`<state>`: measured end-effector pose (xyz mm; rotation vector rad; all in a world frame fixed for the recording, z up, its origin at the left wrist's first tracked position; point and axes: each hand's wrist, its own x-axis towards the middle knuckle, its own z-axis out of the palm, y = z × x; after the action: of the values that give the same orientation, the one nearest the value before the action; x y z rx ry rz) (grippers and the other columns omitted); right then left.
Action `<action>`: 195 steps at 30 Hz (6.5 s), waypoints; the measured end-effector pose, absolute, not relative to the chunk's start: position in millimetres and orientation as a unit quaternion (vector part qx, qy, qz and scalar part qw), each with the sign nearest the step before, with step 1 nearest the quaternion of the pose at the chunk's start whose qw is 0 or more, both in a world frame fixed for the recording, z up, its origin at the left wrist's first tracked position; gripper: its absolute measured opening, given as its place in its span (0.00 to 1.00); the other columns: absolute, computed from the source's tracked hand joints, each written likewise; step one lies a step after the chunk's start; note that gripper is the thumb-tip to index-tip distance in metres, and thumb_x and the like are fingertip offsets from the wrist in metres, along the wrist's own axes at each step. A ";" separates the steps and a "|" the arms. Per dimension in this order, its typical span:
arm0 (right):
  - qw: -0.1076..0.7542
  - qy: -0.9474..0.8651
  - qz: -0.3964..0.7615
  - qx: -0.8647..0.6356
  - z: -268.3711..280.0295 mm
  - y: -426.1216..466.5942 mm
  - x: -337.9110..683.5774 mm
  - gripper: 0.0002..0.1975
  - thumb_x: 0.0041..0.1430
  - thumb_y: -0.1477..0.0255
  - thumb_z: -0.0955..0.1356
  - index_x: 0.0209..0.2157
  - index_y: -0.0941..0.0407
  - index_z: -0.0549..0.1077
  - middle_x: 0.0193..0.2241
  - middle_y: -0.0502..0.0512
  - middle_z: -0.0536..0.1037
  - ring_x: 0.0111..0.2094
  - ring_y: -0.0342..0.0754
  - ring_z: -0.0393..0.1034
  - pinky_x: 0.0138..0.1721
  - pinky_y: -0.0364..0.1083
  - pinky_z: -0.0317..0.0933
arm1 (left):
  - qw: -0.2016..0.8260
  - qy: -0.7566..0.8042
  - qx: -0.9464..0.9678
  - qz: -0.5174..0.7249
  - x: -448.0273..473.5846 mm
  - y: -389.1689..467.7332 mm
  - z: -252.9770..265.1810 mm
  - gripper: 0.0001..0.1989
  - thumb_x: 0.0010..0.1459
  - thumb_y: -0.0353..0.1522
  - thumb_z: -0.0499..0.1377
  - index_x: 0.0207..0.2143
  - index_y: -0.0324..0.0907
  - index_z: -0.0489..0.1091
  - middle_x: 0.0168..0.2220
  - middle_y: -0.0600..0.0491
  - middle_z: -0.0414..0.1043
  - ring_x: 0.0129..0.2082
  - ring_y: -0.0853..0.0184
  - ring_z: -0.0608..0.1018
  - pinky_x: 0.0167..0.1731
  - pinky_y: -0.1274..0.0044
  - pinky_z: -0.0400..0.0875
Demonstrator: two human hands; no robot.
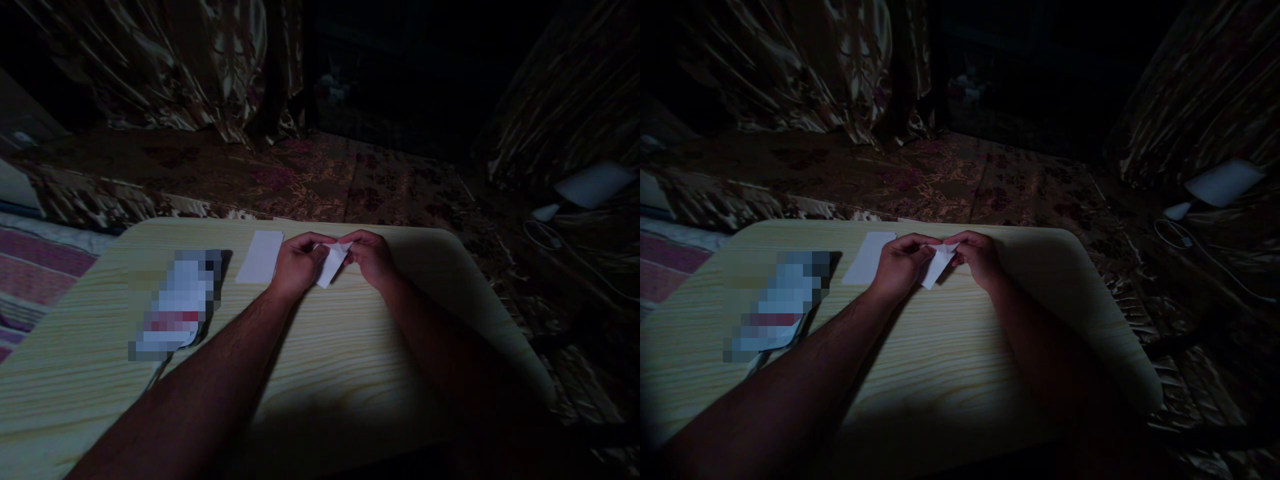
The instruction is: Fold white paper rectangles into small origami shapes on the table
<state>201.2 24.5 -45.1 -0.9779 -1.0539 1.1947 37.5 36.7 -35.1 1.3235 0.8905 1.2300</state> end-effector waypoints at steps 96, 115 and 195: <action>0.462 -0.625 0.382 -0.501 -37.7 13.1 187.1 0.04 0.46 0.73 0.67 0.22 0.57 0.68 0.19 0.45 0.67 0.22 0.39 0.59 0.23 0.40 0.52 | 0.548 0.411 0.485 0.544 38.1 39.0 -35.3 0.10 0.41 0.36 0.66 0.26 0.39 0.73 0.22 0.54 0.73 0.19 0.72 0.70 0.19 0.80 0.62; 0.489 -0.591 0.401 -0.501 -36.1 12.8 187.4 0.05 0.46 0.72 0.68 0.22 0.58 0.69 0.17 0.45 0.68 0.20 0.39 0.60 0.22 0.40 0.52 | 0.522 0.414 0.533 0.522 37.7 39.9 -37.5 0.10 0.46 0.37 0.64 0.27 0.38 0.75 0.23 0.54 0.73 0.20 0.72 0.69 0.21 0.80 0.61; 0.578 -0.499 0.317 -0.562 -33.1 13.8 186.9 0.09 0.50 0.64 0.69 0.26 0.56 0.71 0.15 0.44 0.64 0.18 0.39 0.55 0.21 0.42 0.50 | 0.448 0.454 0.545 0.544 39.7 35.4 -33.8 0.13 0.47 0.34 0.64 0.36 0.38 0.78 0.30 0.51 0.78 0.25 0.70 0.74 0.25 0.80 0.66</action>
<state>186.9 13.8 -33.1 -1.3156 -1.1684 0.7418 39.7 35.4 -33.8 1.3474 1.1230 1.3470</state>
